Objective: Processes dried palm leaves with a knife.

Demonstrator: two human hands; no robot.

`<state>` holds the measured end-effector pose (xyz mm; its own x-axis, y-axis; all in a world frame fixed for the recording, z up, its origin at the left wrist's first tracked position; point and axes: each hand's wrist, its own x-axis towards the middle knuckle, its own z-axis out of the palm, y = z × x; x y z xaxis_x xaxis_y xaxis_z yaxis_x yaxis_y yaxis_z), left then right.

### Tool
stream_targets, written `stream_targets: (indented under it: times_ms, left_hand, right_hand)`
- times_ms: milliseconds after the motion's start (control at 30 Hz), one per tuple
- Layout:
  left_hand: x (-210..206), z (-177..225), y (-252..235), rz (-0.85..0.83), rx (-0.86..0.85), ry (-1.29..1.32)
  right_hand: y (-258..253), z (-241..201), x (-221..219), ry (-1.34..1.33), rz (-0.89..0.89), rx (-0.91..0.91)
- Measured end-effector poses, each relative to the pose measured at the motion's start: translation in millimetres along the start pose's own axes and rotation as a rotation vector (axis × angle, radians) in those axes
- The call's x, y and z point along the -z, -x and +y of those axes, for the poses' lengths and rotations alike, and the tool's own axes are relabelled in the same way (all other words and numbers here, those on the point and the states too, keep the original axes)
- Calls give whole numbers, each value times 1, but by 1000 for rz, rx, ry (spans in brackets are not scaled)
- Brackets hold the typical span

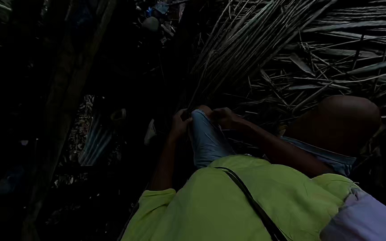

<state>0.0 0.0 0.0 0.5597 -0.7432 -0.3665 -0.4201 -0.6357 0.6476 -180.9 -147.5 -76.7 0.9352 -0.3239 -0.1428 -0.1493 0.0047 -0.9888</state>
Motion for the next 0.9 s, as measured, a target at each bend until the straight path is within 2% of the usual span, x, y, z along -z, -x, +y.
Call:
stream_targets:
  times_ms: [100, 167, 267, 367, 467, 533, 633, 733, 900]
  left_hand:
    - [-2, -5, -5, -29, -33, -12]
    - [-6, -4, -7, -74, -58, -53]
    - [-10, -5, 4, -245, -93, -66]
    - [-5, -21, 35, -388, -51, -41]
    - [30, -24, 57, -285, -27, -174]
    - [51, -5, 39, -208, -31, -300]
    - [57, 33, 5, -101, -99, -391]
    - [35, 73, -32, -91, -171, -439]
    - [-19, 122, -78, -161, -290, -454]
  right_hand:
    - [8, -7, 1, 80, -82, -1]
    - [16, 0, -7, 176, -158, 72]
    - [38, 6, -21, 405, -288, 70]
    - [62, 11, -26, 552, -427, 11]
    - [75, 19, -18, 527, -485, -47]
    - [78, 19, 0, 368, -344, -107]
    - [71, 5, 29, 103, 10, -71]
    - [62, -22, 55, 38, 214, -54]
    - [48, -27, 70, -81, 348, -2]
